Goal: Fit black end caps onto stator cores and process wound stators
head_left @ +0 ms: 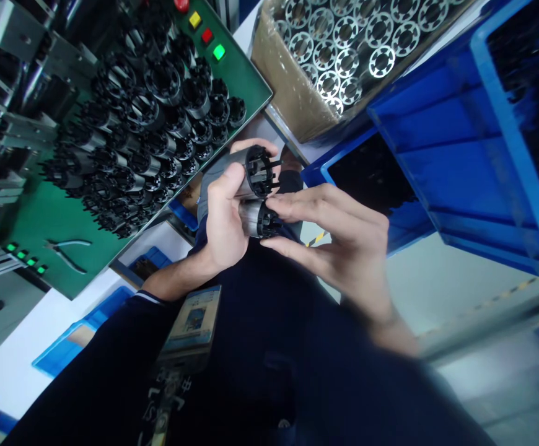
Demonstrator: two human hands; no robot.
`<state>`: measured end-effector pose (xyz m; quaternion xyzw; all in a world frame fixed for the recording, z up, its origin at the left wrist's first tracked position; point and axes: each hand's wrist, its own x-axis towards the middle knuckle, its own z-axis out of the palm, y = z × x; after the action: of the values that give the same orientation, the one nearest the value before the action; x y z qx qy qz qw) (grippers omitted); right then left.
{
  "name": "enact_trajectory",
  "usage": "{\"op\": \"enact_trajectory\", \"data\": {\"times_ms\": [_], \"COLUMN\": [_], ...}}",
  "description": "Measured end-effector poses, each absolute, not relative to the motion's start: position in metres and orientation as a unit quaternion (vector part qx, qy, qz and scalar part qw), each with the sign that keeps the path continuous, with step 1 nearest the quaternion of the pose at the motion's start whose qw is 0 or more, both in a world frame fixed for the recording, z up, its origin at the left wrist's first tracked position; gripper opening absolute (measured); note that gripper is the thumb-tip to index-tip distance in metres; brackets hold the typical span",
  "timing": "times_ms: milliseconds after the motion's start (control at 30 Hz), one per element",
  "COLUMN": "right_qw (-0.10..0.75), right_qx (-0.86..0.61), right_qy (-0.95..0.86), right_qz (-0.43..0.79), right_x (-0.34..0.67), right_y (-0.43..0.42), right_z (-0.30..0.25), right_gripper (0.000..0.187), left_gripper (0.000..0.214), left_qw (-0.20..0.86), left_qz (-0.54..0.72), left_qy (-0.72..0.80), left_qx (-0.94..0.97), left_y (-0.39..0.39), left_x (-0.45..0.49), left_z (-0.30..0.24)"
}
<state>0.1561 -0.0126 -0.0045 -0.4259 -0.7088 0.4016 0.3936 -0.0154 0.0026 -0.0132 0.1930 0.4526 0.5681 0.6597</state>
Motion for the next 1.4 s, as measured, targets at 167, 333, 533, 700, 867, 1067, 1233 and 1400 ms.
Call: {"op": "enact_trajectory", "data": {"times_ms": [167, 333, 533, 700, 867, 1067, 1233, 1400], "right_qw": [0.43, 0.539, 0.458, 0.315, 0.249, 0.151, 0.082, 0.063], "right_qx": [-0.403, -0.385, -0.447, -0.411, -0.424, -0.718, -0.8, -0.791], "right_qy": [-0.691, -0.671, -0.701, -0.788, -0.786, -0.615, -0.541, -0.549], "right_qz": [0.418, 0.333, 0.314, 0.333, 0.374, 0.288, 0.247, 0.264], "right_x": [0.149, 0.129, 0.147, 0.144, 0.159, 0.273, 0.337, 0.356], "right_y": [-0.011, -0.018, -0.027, -0.033, -0.027, 0.0, 0.015, 0.022], "right_z": [-0.025, -0.057, -0.036, -0.021, -0.038, -0.116, -0.187, -0.205], "right_gripper": [0.05, 0.077, 0.044, 0.05, 0.051, 0.042, 0.058, 0.049], "left_gripper": [0.047, 0.031, 0.024, 0.034, 0.057, 0.05, 0.054, 0.053], "left_qw": [0.625, 0.638, 0.638, 0.664, 0.817, 0.795, 0.764, 0.75], "left_qz": [0.58, 0.601, 0.582, 0.587, 0.39, 0.243, 0.26, 0.273], "left_qy": [0.489, 0.465, 0.435, 0.387, 0.421, 0.53, 0.528, 0.565], "left_qx": [0.182, 0.123, 0.254, 0.254, 0.049, -0.169, -0.263, -0.21], "left_y": [0.004, 0.0, -0.003, 0.005, -0.015, -0.02, -0.009, -0.006], "left_x": [-0.008, -0.007, -0.051, -0.061, -0.046, -0.038, -0.039, -0.043], "left_z": [-0.012, -0.001, -0.004, -0.014, -0.033, -0.07, -0.08, -0.082]}}
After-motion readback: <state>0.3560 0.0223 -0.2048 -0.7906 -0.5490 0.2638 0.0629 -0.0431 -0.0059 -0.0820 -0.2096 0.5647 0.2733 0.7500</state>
